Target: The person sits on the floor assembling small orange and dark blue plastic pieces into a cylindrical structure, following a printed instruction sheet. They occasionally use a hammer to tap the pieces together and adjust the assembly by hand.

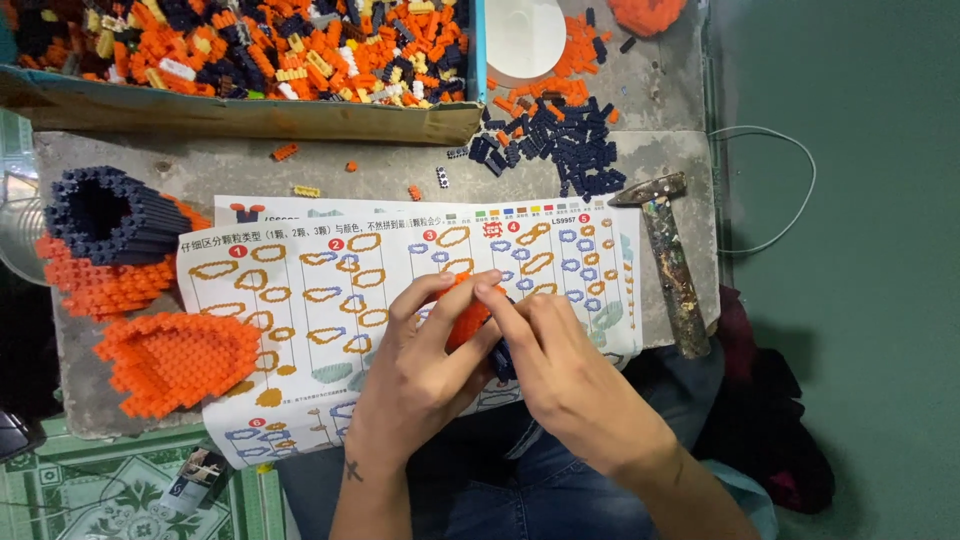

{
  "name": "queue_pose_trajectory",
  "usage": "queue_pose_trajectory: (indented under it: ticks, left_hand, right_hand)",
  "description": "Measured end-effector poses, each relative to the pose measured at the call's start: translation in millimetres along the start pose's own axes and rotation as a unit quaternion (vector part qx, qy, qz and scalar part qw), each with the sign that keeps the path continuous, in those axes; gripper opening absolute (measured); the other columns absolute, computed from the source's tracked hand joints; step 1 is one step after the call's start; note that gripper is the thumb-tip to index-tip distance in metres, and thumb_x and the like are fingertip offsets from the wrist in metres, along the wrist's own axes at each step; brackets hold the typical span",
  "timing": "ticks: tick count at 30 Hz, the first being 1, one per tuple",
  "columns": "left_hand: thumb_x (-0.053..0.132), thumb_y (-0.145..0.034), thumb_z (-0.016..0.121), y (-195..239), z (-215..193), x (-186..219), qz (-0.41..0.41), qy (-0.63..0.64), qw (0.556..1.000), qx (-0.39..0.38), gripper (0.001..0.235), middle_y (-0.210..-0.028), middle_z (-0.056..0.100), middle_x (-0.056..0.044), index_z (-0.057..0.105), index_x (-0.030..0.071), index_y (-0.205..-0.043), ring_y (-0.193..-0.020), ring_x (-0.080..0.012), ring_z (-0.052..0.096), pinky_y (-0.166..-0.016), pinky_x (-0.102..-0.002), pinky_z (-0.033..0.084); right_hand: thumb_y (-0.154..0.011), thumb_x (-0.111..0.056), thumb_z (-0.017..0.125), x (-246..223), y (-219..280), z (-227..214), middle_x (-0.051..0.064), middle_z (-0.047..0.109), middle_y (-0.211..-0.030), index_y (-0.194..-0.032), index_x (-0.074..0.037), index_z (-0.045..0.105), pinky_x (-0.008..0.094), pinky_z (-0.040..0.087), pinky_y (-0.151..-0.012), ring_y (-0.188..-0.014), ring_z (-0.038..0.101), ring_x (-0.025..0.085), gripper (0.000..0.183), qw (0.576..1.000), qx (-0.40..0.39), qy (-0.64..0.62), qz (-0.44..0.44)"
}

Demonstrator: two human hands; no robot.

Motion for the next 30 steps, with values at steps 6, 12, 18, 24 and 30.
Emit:
queue_pose_trajectory:
  ticks: [6,12,18,24,30]
  left_hand:
    - [0.001,-0.069,0.088,-4.0,-3.6,2.5,-0.002,0.003,1.0,-0.003,0.058,-0.158,0.06,-0.014,0.084,0.006,-0.127,-0.145,-0.0399,0.046,-0.124,-0.047,0.045]
    - [0.001,-0.063,0.088,-1.8,-1.3,-1.3,-0.007,-0.005,1.0,0.007,0.062,-0.158,0.058,-0.015,0.085,0.005,-0.124,-0.142,-0.0414,0.046,-0.12,-0.049,0.051]
    - [0.008,-0.056,0.097,-3.2,-1.6,-6.6,-0.045,0.034,0.998,0.007,0.068,-0.162,0.058,-0.014,0.084,0.008,-0.123,-0.146,-0.0418,0.048,-0.112,-0.05,0.057]
    - [0.011,-0.06,0.099,-3.7,-1.2,-9.1,-0.049,0.046,0.998,0.008,0.067,-0.167,0.055,-0.017,0.085,0.006,-0.125,-0.148,-0.0422,0.047,-0.116,-0.05,0.056]
    - [0.009,-0.056,0.095,-1.8,-0.2,-8.8,-0.057,0.047,0.997,0.016,0.074,-0.165,0.059,-0.017,0.083,0.009,-0.129,-0.148,-0.0427,0.048,-0.12,-0.051,0.054]
  right_hand:
    - [-0.098,0.003,0.066,-2.0,-1.3,5.2,0.016,0.053,-0.118,-0.171,0.007,0.04,0.037,0.051,-0.094,-0.096,0.053,0.025,0.078,1.0,-0.003,0.017,0.01]
    - [-0.097,0.007,0.065,-4.4,-3.8,6.2,0.015,0.05,-0.109,-0.169,0.012,0.042,0.034,0.051,-0.089,-0.092,0.05,0.023,0.076,0.997,-0.005,0.071,-0.015]
    - [-0.089,0.012,0.065,1.8,-5.3,-7.7,0.017,0.061,-0.127,-0.163,0.005,0.052,0.037,0.055,-0.095,-0.106,0.063,0.027,0.076,0.998,0.03,-0.052,0.029]
    - [-0.094,0.011,0.069,4.7,4.8,-13.7,0.014,0.067,-0.123,-0.149,0.0,0.067,0.034,0.06,-0.088,-0.102,0.069,0.024,0.056,0.988,0.083,-0.119,0.052]
    - [-0.091,0.009,0.079,4.1,1.3,-20.2,0.011,0.073,-0.121,-0.128,0.0,0.078,0.033,0.062,-0.084,-0.1,0.074,0.024,0.038,0.985,0.131,-0.098,0.048]
Point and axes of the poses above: each hand's wrist, its own y-axis away from the middle knuckle, its own z-axis out of the palm, x = y × z, the point moved 4 cm from there along -y, towards the middle knuckle
